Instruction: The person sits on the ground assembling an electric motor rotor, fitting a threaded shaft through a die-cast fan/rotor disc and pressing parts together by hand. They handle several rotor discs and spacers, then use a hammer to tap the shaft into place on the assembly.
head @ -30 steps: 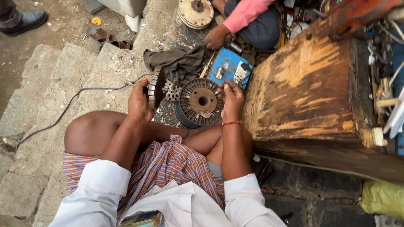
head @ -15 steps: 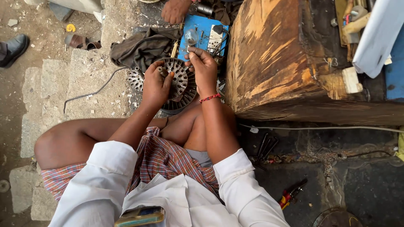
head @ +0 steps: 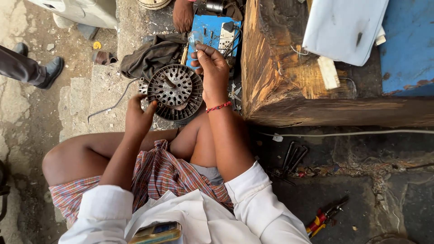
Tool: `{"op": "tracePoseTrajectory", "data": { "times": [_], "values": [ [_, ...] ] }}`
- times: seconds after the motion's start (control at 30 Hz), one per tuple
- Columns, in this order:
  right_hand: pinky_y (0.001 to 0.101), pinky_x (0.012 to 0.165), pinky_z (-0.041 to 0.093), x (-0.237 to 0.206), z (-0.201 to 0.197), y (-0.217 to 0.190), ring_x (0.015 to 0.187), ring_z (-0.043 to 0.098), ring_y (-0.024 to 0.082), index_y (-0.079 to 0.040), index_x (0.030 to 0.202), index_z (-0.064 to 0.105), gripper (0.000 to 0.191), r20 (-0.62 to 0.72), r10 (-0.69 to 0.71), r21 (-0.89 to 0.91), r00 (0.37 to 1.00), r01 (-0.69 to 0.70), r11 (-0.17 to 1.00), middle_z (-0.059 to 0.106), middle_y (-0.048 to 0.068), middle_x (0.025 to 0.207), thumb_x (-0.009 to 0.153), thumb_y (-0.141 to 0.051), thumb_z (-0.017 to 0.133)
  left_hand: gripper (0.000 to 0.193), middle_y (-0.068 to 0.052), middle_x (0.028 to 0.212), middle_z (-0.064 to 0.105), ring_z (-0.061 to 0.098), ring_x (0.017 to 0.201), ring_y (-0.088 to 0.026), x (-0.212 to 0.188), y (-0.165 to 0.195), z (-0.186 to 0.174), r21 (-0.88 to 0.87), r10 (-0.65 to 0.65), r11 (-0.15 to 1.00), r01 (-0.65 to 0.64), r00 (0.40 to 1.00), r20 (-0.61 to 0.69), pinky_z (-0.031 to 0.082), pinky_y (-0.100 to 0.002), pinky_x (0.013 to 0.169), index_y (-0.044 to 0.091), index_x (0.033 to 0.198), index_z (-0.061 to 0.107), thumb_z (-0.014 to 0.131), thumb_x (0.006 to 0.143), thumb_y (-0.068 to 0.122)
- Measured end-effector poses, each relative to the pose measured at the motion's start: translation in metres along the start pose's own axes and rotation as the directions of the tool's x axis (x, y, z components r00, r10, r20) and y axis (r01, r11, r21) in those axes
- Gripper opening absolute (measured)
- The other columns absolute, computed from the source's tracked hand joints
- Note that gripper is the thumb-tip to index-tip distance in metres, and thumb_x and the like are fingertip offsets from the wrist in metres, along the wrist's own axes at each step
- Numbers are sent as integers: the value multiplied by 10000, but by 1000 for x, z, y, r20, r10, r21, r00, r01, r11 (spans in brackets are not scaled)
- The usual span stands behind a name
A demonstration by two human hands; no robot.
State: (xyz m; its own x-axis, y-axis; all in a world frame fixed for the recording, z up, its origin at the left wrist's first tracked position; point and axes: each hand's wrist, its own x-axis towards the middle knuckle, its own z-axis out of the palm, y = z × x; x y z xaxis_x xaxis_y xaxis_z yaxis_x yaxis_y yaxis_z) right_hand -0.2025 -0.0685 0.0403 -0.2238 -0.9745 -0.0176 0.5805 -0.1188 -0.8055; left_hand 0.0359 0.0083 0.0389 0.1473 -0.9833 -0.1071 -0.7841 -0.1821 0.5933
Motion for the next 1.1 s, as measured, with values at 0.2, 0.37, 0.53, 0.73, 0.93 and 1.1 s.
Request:
{"op": "tracePoseTrajectory", "data": {
  "times": [0.2,0.37,0.53,0.73,0.93,1.1],
  "values": [
    [243,686,512,-12,-7,6,805,676,82,-52,1158,721,179,86,117,-133,989,-105,986,754,24,967,1014,-131,649,540,-192,1386,589,634,1144,-367,-21,-7,5,-43,-75,996,78,994,77,516,-430,983,7,1355,589,697,964,363],
    [237,728,511,-8,-15,31,834,663,73,-43,1197,724,233,194,157,-317,968,-89,944,749,9,982,998,-147,664,451,-205,1397,594,598,1276,-340,-23,-2,4,-202,132,970,-135,991,-26,494,-410,1016,-6,1285,631,730,980,311],
    [255,790,541,-8,-12,47,860,599,78,-9,1267,735,309,314,125,-619,941,103,779,703,33,992,994,-153,738,489,-194,1386,605,641,1088,-390,-25,-15,-22,-347,17,938,24,993,114,532,-413,887,24,1326,592,711,945,306],
    [292,781,576,-14,-1,33,851,664,133,-9,1261,676,450,339,137,-815,931,218,537,716,63,1131,865,-183,801,474,-239,1280,687,659,1224,-343,-13,-46,-34,-382,120,920,-91,991,54,530,-413,931,-14,1326,614,713,984,299],
    [317,868,570,-19,2,33,975,718,165,-30,1145,738,309,429,75,-867,900,386,315,739,82,1118,901,-196,831,413,-231,1190,717,695,1128,-326,-5,-53,-13,-464,87,884,-58,995,43,542,-416,900,-17,1273,653,702,988,278],
    [269,784,591,-19,-17,34,859,727,140,-10,1101,762,237,302,113,-885,947,234,402,735,82,1013,914,-152,800,368,-194,1092,748,730,1004,-291,-3,-49,-1,-492,7,870,36,996,85,560,-403,858,1,1218,685,701,982,282]
  ]
}}
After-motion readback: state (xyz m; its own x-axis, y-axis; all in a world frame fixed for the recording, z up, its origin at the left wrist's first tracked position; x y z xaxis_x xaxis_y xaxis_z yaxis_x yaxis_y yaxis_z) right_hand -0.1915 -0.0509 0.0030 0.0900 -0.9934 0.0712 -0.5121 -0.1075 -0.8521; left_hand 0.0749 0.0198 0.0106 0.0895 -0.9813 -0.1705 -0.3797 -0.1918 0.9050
